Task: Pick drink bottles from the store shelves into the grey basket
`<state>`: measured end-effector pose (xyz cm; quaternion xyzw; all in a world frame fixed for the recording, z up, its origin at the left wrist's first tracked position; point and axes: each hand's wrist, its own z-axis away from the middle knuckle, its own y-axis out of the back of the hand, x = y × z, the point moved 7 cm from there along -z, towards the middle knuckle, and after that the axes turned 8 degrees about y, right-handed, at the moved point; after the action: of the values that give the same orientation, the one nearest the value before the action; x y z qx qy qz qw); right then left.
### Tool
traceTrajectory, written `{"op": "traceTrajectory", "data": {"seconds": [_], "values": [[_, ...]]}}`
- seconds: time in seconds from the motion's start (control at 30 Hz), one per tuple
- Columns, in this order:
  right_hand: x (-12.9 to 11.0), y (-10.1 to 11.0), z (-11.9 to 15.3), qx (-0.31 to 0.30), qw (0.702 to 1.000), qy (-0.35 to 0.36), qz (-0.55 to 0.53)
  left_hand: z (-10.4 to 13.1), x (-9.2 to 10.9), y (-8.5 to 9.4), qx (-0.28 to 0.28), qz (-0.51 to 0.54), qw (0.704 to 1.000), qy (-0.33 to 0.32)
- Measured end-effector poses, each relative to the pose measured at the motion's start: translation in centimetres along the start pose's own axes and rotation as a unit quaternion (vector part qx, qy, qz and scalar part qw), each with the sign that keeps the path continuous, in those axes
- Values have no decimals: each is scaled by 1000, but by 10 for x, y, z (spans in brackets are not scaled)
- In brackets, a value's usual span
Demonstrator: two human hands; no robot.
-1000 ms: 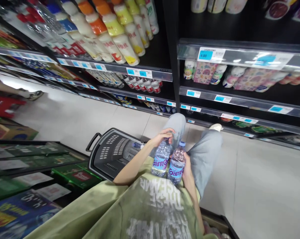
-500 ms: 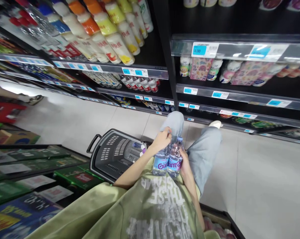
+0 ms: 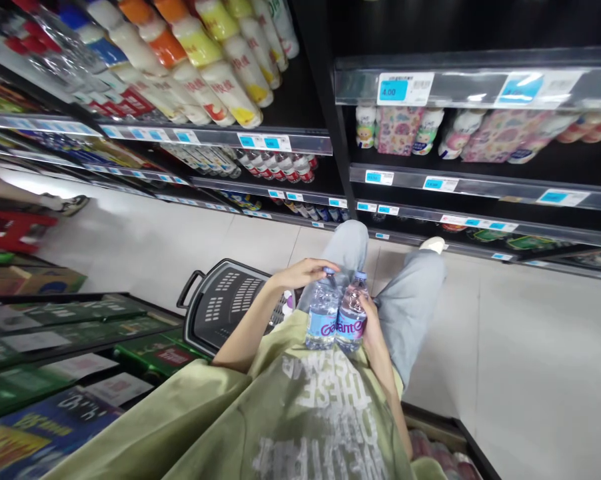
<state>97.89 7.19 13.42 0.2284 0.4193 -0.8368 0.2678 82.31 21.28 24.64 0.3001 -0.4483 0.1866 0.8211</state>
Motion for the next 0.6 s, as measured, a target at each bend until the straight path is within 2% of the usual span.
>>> {"op": "traceTrajectory", "data": {"seconds": [0.13, 0.3, 0.43, 0.6], "values": [[1, 1, -1, 0, 1000, 2, 2, 3, -5, 1, 12, -28, 999, 20], [0, 2, 0, 5, 1000, 0, 13, -6, -3, 7, 60, -142, 986, 62], [-1, 3, -1, 11, 1000, 1, 11, -15, 5, -3, 23, -198, 978, 59], [-1, 3, -3, 10, 1000, 13, 13, -21, 1, -9, 55, -266, 951, 149]]}}
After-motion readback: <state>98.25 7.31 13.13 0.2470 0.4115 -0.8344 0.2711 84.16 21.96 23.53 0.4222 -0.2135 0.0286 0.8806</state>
